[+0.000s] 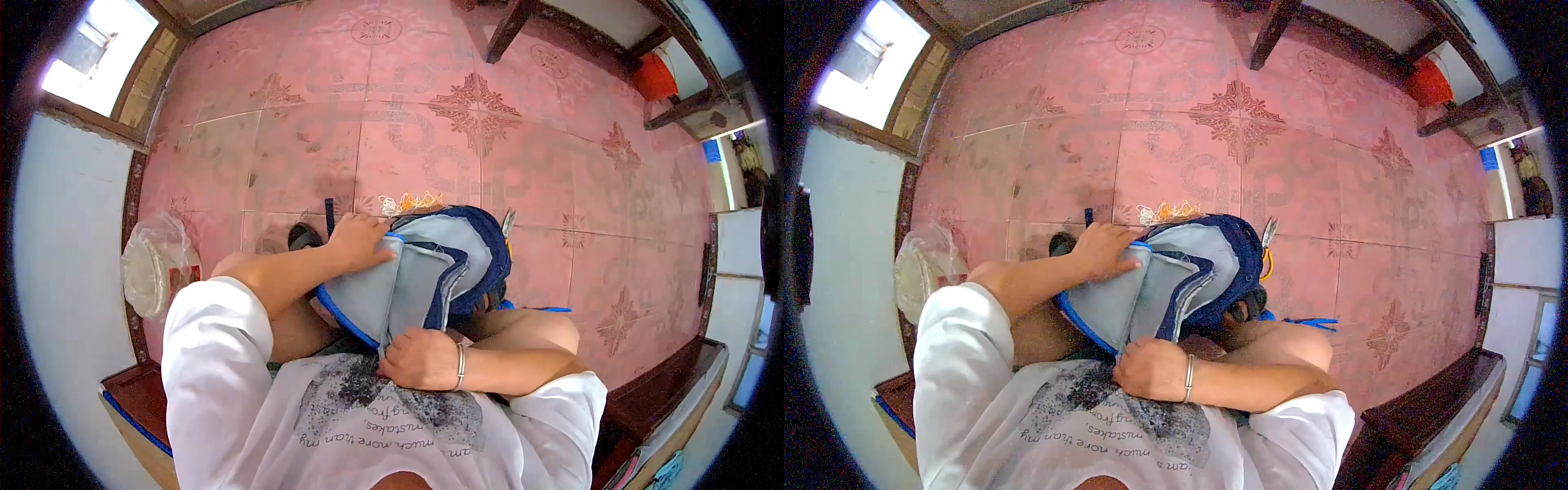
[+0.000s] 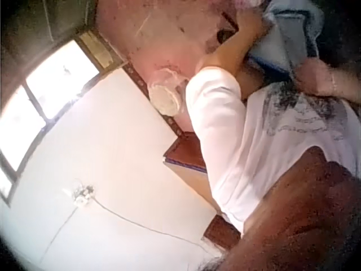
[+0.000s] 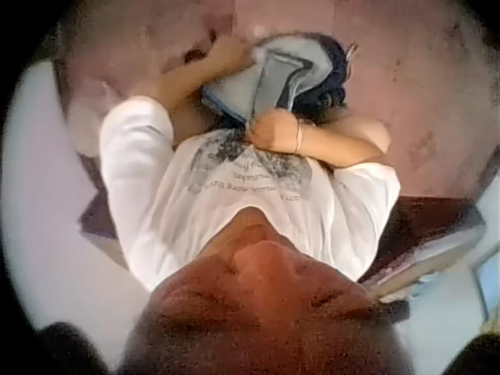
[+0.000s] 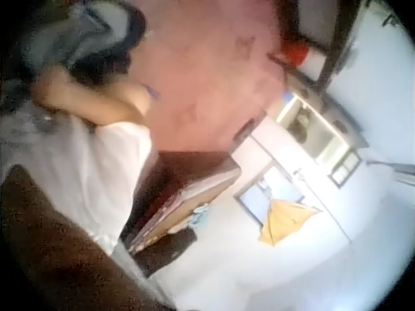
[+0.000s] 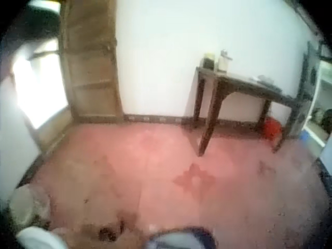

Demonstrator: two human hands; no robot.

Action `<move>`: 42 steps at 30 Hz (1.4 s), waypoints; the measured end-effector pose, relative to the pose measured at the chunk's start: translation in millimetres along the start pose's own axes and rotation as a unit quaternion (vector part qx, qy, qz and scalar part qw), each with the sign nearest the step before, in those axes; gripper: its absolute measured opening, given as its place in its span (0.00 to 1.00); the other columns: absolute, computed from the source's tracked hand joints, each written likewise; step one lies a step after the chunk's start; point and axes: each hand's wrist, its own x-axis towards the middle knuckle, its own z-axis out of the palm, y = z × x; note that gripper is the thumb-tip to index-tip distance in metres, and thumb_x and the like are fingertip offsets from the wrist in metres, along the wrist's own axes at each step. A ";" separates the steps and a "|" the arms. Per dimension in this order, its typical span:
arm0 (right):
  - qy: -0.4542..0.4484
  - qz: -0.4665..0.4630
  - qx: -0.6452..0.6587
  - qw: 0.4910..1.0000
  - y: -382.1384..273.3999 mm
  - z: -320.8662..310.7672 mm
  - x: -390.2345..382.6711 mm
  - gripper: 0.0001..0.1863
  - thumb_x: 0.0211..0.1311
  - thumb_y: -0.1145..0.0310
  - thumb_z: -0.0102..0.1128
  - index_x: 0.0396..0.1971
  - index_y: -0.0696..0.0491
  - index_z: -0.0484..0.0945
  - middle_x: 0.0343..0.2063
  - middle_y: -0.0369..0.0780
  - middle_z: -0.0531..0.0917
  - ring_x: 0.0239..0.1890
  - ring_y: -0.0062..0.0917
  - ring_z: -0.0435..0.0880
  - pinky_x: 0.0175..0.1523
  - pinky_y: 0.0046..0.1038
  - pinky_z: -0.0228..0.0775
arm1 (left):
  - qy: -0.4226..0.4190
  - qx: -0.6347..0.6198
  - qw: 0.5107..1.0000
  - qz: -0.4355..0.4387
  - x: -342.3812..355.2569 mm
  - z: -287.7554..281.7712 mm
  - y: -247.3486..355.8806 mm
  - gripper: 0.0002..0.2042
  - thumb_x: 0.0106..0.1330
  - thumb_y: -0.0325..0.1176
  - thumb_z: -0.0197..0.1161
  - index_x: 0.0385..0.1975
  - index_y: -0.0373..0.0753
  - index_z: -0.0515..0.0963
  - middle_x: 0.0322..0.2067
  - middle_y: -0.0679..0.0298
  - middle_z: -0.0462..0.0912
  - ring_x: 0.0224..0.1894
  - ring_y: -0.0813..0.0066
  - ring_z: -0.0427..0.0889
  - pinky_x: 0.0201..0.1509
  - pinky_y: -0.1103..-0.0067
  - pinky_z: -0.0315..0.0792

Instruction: The person cuts blue fabric using shears and then threads a blue cord through the openings in the backpack.

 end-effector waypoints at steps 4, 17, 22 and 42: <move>-0.011 -0.010 -0.009 1.000 -3.9 3.7 0.4 0.06 0.40 0.64 0.48 0.15 0.50 0.72 0.15 0.33 0.73 0.23 0.23 0.72 0.26 0.24 0.60 | 0.029 0.055 0.997 0.043 9.6 20.1 -3.0 0.33 0.52 0.56 0.50 0.53 0.39 0.60 0.46 0.53 0.68 0.49 0.58 0.66 0.51 0.69 0.58; 0.144 0.189 0.075 0.969 51.2 -21.1 -17.2 0.12 0.44 0.60 0.55 0.26 0.52 0.74 0.22 0.40 0.77 0.29 0.34 0.75 0.34 0.33 0.66 | 0.131 -0.118 0.982 0.069 14.1 -12.0 0.6 0.17 0.52 0.48 0.54 0.24 0.38 0.73 0.27 0.55 0.74 0.32 0.57 0.73 0.34 0.68 0.68; 0.203 0.327 -0.126 0.914 97.8 -47.4 -15.9 0.12 0.47 0.62 0.55 0.29 0.54 0.71 0.23 0.45 0.77 0.28 0.39 0.76 0.32 0.38 0.66 | 0.179 -0.115 0.969 0.124 -3.0 -56.7 35.6 0.14 0.51 0.43 0.56 0.20 0.37 0.70 0.22 0.58 0.70 0.26 0.60 0.72 0.26 0.70 0.67; 0.071 0.233 0.101 0.965 76.3 -41.6 -37.7 0.17 0.52 0.53 0.49 0.14 0.51 0.67 0.10 0.40 0.70 0.16 0.36 0.72 0.20 0.34 0.62 | 0.027 -0.064 0.975 0.211 -55.7 -83.9 32.3 0.16 0.57 0.45 0.50 0.14 0.42 0.65 0.13 0.63 0.68 0.19 0.65 0.73 0.18 0.71 0.66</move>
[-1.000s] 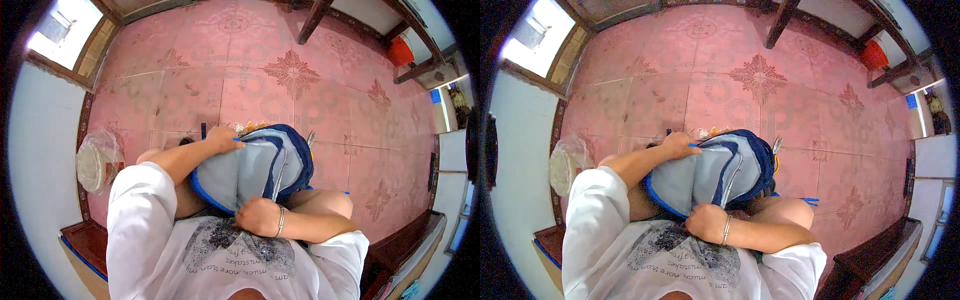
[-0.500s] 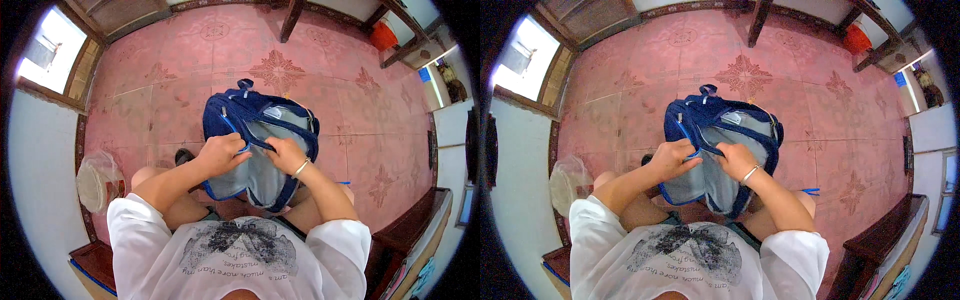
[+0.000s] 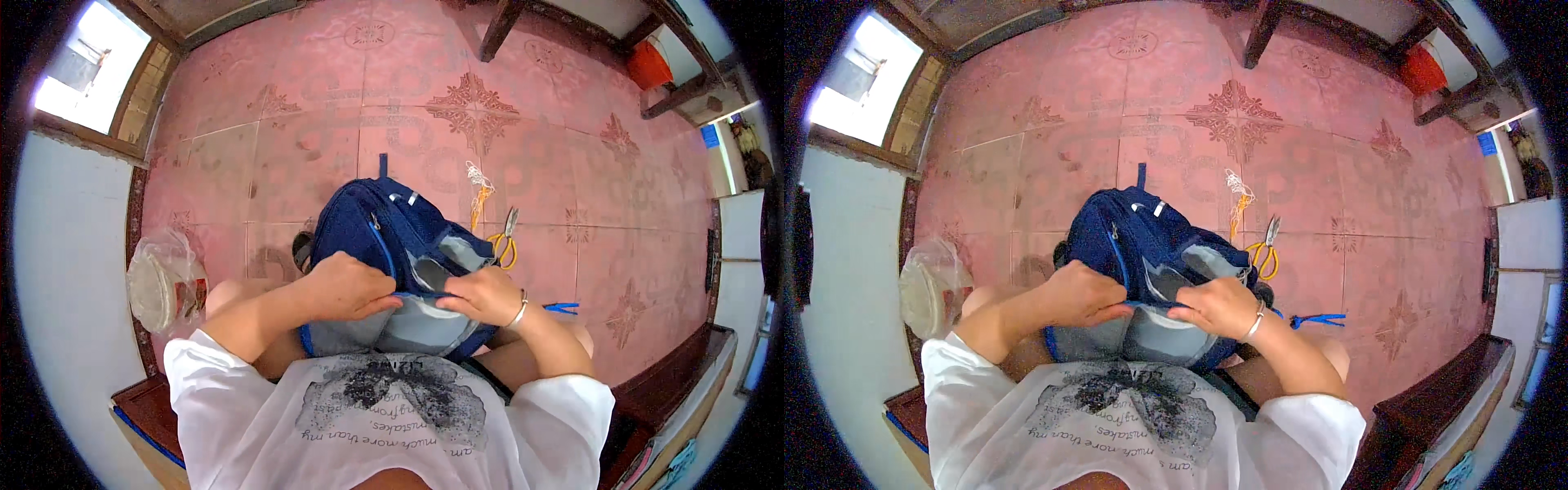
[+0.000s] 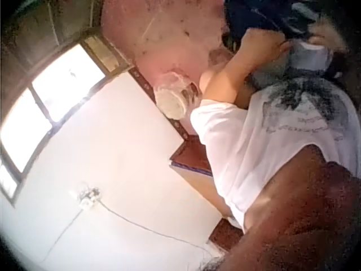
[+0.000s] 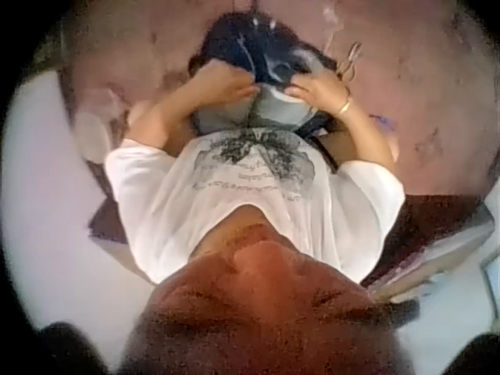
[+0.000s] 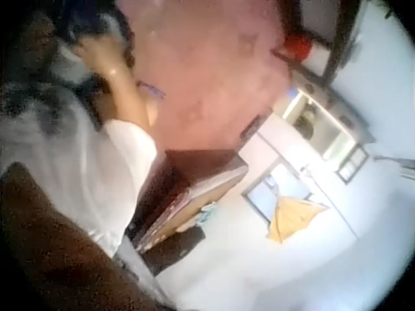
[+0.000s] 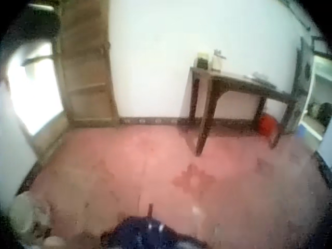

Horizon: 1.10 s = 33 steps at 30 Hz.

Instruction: The person cuts blue fabric using shears and then threads a blue cord through the openings in the backpack.

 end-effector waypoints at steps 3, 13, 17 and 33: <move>-0.007 0.005 -0.001 1.000 5.5 -2.6 6.4 0.16 0.51 0.54 0.51 0.15 0.51 0.68 0.10 0.41 0.70 0.15 0.36 0.72 0.19 0.33 0.61 | 0.005 -0.023 1.000 0.000 -2.7 3.6 -3.2 0.16 0.57 0.45 0.50 0.14 0.41 0.65 0.14 0.63 0.69 0.20 0.65 0.73 0.19 0.71 0.66; 0.053 0.089 0.060 0.993 43.0 18.2 12.0 0.16 0.49 0.57 0.54 0.33 0.52 0.73 0.23 0.45 0.77 0.26 0.39 0.75 0.30 0.34 0.66 | 0.045 -0.062 0.993 -0.095 9.7 22.6 -31.4 0.13 0.56 0.43 0.51 0.23 0.38 0.68 0.21 0.58 0.73 0.27 0.57 0.74 0.29 0.67 0.68; 0.045 0.104 0.141 0.984 50.9 25.7 7.0 0.16 0.47 0.62 0.56 0.36 0.54 0.72 0.20 0.44 0.76 0.23 0.34 0.75 0.29 0.29 0.65 | 0.021 -0.075 0.985 -0.153 10.7 30.3 -37.1 0.13 0.56 0.42 0.50 0.28 0.38 0.70 0.25 0.55 0.74 0.30 0.56 0.74 0.32 0.66 0.68; 0.100 0.544 -0.080 0.829 298.4 47.9 -127.1 0.16 0.47 0.61 0.54 0.33 0.55 0.75 0.23 0.39 0.79 0.23 0.27 0.77 0.31 0.26 0.69 | 0.038 -0.017 0.969 -0.244 17.4 45.2 -60.8 0.10 0.54 0.39 0.51 0.27 0.39 0.72 0.27 0.57 0.75 0.32 0.58 0.75 0.33 0.67 0.69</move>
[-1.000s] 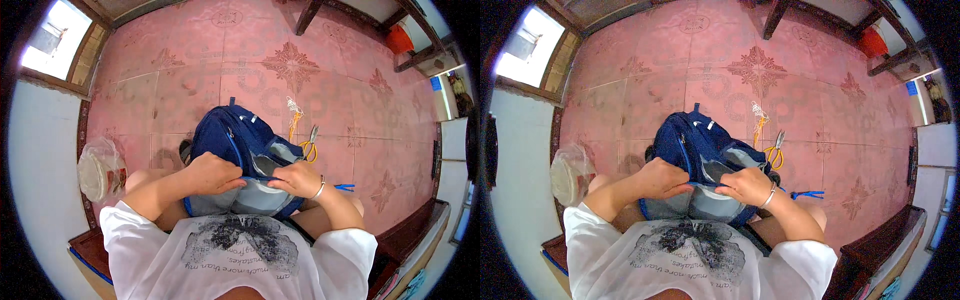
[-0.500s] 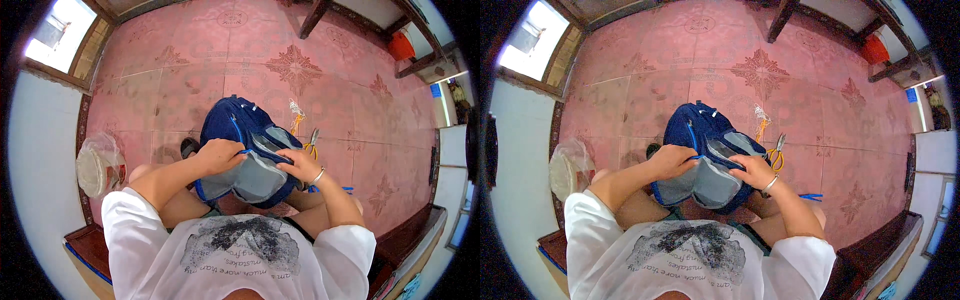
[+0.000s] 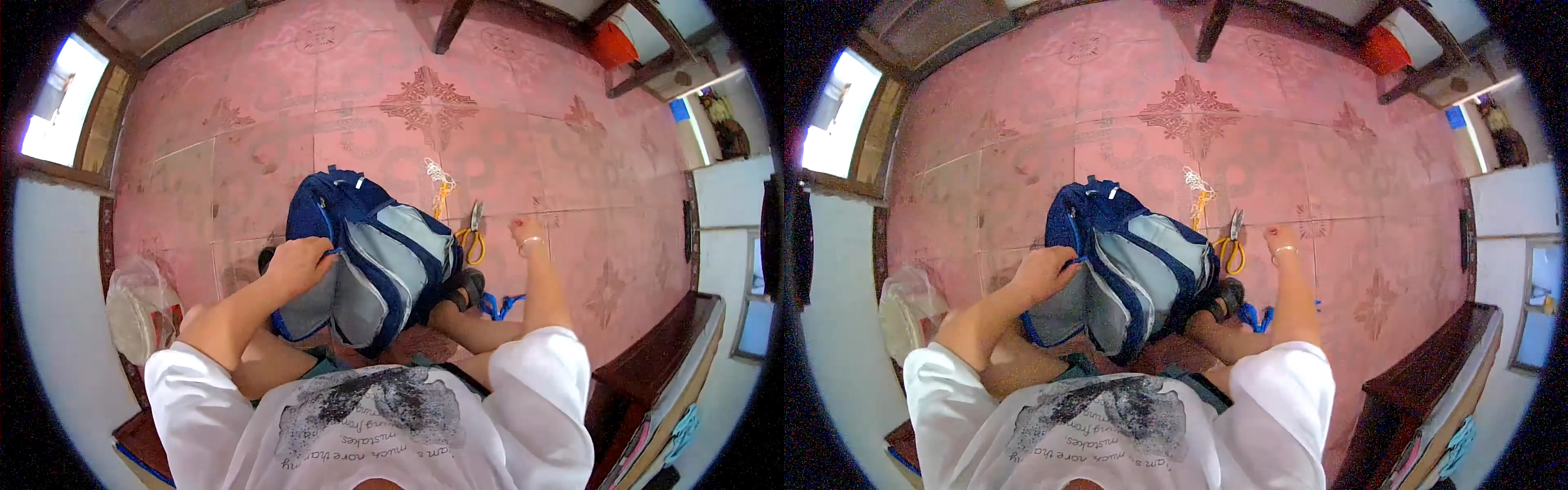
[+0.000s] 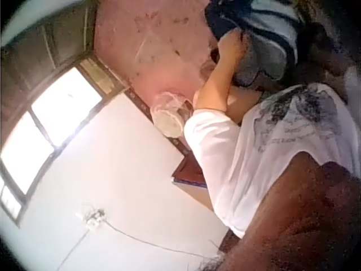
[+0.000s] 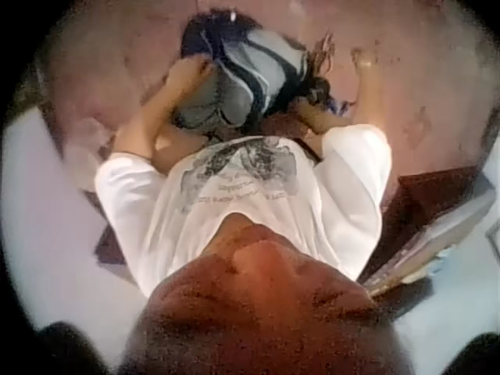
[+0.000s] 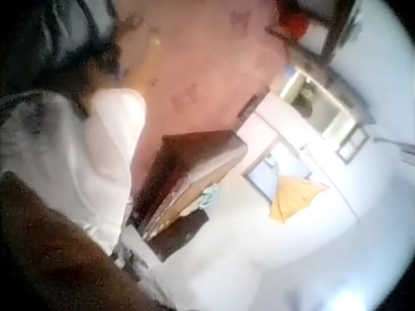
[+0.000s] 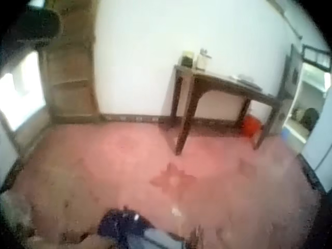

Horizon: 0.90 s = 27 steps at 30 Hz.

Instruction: The person cuts blue fabric using shears and then threads a blue cord through the openings in the backpack.

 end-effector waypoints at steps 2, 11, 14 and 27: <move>-0.022 0.103 0.146 0.984 47.3 72.2 18.1 0.15 0.46 0.62 0.53 0.33 0.55 0.76 0.25 0.42 0.79 0.22 0.32 0.78 0.30 0.29 0.69 | 0.012 -0.019 1.000 -0.006 4.2 -0.2 -2.4 0.10 0.54 0.39 0.51 0.27 0.38 0.72 0.27 0.57 0.75 0.32 0.58 0.75 0.33 0.67 0.69; -0.112 0.168 0.046 0.978 20.9 149.2 6.6 0.22 0.38 0.63 0.62 0.38 0.53 0.72 0.30 0.45 0.78 0.33 0.34 0.77 0.40 0.30 0.68 | -0.049 -0.081 0.995 -0.013 10.7 -3.6 -5.3 0.11 0.54 0.40 0.54 0.27 0.37 0.71 0.24 0.54 0.74 0.29 0.55 0.74 0.31 0.67 0.68; -0.002 0.168 0.192 0.967 -17.4 145.3 -3.5 0.33 0.37 0.59 0.65 0.46 0.56 0.64 0.36 0.47 0.76 0.36 0.36 0.77 0.40 0.33 0.68 | -0.072 -0.081 0.993 -0.036 9.8 -1.9 -7.8 0.11 0.53 0.40 0.55 0.27 0.37 0.71 0.23 0.55 0.74 0.29 0.55 0.74 0.31 0.66 0.67; 0.076 0.136 0.318 0.935 16.7 211.9 1.9 0.35 0.36 0.68 0.66 0.48 0.52 0.58 0.34 0.42 0.75 0.35 0.30 0.76 0.40 0.29 0.68 | -0.083 -0.043 0.993 -0.066 25.2 -15.7 14.7 0.12 0.50 0.31 0.54 0.35 0.40 0.68 0.30 0.58 0.73 0.32 0.58 0.74 0.32 0.69 0.69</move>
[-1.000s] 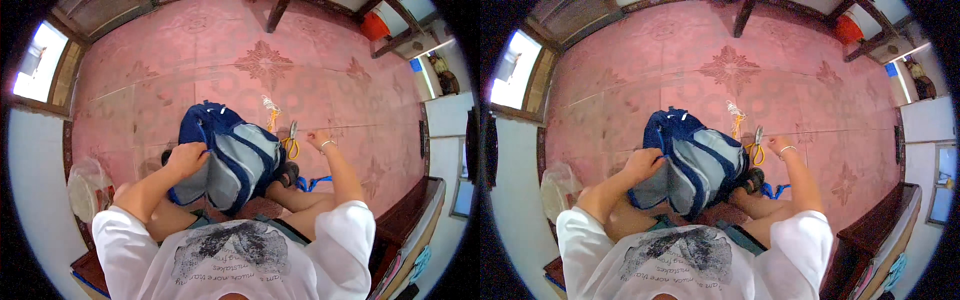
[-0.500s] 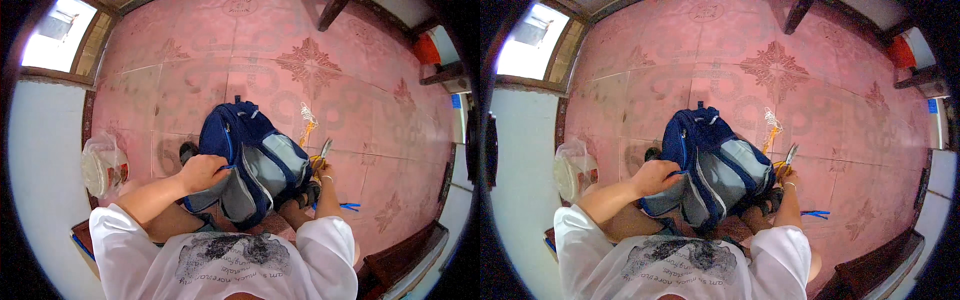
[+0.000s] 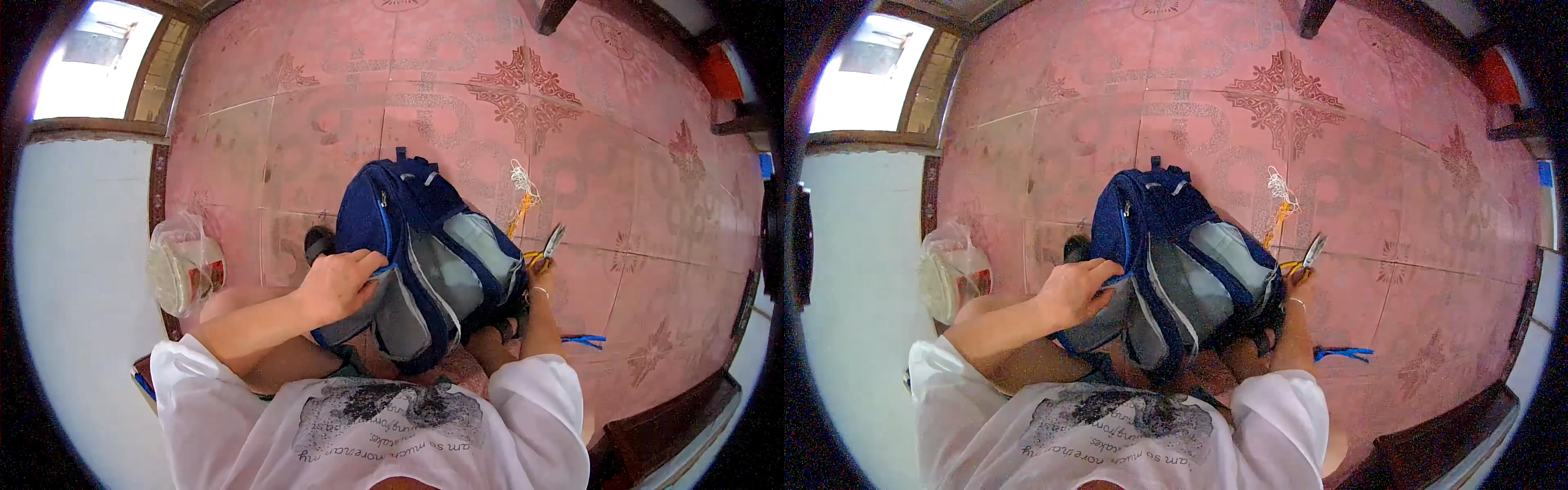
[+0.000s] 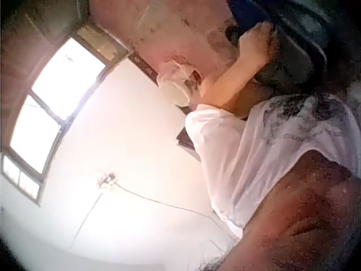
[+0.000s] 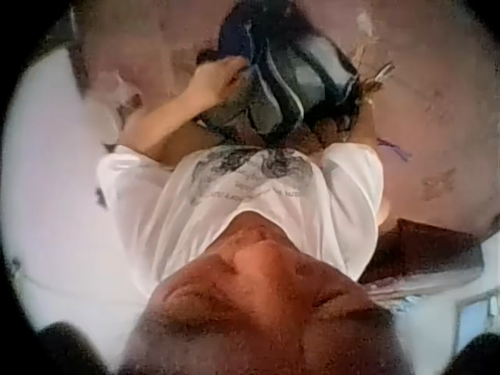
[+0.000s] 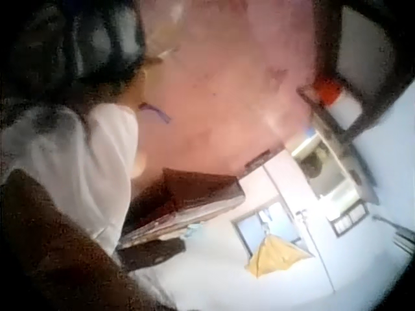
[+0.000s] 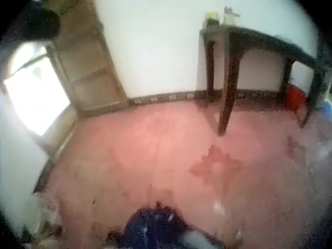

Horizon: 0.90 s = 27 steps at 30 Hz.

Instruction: The person cuts blue fabric using shears and then threads a blue cord through the openings in the backpack.

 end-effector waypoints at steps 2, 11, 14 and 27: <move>0.013 -0.023 0.094 0.995 24.8 16.5 11.6 0.36 0.36 0.64 0.67 0.48 0.50 0.58 0.34 0.42 0.76 0.33 0.30 0.77 0.39 0.29 0.68 | 0.008 0.002 1.000 0.007 -0.9 2.8 -1.7 0.13 0.50 0.29 0.53 0.37 0.41 0.66 0.30 0.58 0.73 0.31 0.58 0.74 0.31 0.69 0.69; -0.046 0.143 -0.050 0.987 -54.6 -23.0 -10.7 0.30 0.39 0.64 0.62 0.44 0.57 0.61 0.33 0.46 0.77 0.34 0.35 0.77 0.38 0.31 0.68 | 0.039 0.063 0.997 0.002 -8.2 14.5 -8.2 0.12 0.50 0.26 0.50 0.36 0.43 0.66 0.27 0.58 0.73 0.29 0.56 0.75 0.29 0.66 0.69; 0.065 0.193 -0.042 0.978 -13.6 -38.9 21.1 0.29 0.43 0.59 0.58 0.44 0.58 0.61 0.33 0.43 0.77 0.34 0.34 0.77 0.37 0.32 0.69 | 0.046 0.068 0.996 0.024 -3.2 13.4 -11.4 0.12 0.51 0.26 0.49 0.37 0.43 0.66 0.27 0.56 0.74 0.29 0.56 0.75 0.29 0.66 0.69; -0.220 -0.146 0.322 0.909 -291.3 -60.7 -186.4 0.25 0.43 0.75 0.62 0.43 0.50 0.62 0.26 0.35 0.74 0.24 0.20 0.74 0.26 0.20 0.68 | 0.082 0.139 0.983 0.085 -14.4 20.4 -12.9 0.10 0.51 0.28 0.48 0.34 0.42 0.67 0.27 0.57 0.75 0.31 0.58 0.76 0.30 0.67 0.70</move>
